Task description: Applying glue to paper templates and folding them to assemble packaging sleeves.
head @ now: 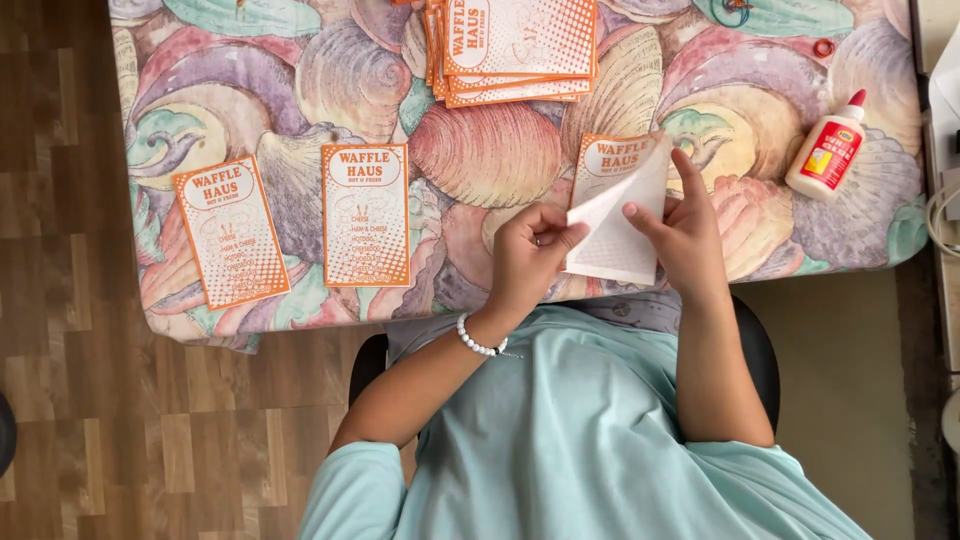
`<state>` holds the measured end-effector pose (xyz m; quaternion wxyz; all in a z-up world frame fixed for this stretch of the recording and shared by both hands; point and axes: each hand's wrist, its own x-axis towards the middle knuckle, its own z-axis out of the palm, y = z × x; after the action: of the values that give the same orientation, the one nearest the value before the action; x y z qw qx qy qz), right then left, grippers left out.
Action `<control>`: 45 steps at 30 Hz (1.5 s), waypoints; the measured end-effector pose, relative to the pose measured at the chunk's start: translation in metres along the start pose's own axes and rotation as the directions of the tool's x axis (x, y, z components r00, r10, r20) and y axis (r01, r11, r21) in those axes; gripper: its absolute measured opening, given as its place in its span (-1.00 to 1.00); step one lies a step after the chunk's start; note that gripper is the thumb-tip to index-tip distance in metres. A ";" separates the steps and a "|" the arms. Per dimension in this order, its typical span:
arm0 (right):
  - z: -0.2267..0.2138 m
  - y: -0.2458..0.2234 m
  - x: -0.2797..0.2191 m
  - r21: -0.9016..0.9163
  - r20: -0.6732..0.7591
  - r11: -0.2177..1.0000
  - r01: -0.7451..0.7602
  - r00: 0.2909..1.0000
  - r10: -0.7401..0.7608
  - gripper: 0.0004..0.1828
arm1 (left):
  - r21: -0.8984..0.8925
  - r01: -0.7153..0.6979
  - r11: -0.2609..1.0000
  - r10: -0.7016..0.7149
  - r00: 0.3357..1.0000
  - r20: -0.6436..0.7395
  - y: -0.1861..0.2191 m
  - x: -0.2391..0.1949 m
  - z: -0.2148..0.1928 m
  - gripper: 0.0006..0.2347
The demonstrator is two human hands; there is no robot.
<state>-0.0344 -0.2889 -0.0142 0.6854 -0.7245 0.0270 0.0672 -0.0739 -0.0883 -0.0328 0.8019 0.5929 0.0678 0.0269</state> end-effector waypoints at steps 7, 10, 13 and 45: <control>-0.038 0.000 0.026 -0.345 -0.039 0.930 0.124 0.988 -0.146 0.14 | 0.176 -0.105 0.979 0.121 0.989 -0.081 0.028 -0.019 -0.038 -0.69; -0.034 -0.037 0.022 -0.575 -0.020 0.816 0.057 0.996 -0.084 0.17 | 0.677 -0.259 0.689 0.271 0.958 0.090 0.044 -0.030 -0.048 -0.58; -0.060 -0.032 0.021 -0.680 -0.155 0.701 0.215 0.892 -0.424 0.02 | 0.849 -0.451 0.276 0.360 0.867 0.344 0.060 -0.035 -0.054 -0.46; -0.133 -0.013 0.044 0.538 -0.644 0.630 0.560 0.755 -0.122 -0.28 | 0.650 -0.737 -0.186 -0.081 0.670 0.737 -0.004 0.000 0.022 -0.44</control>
<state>0.0194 -0.4185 -0.0003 0.8683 -0.3835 0.1015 -0.2978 -0.0713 -0.1107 -0.0306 0.0452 0.9381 -0.3424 0.0276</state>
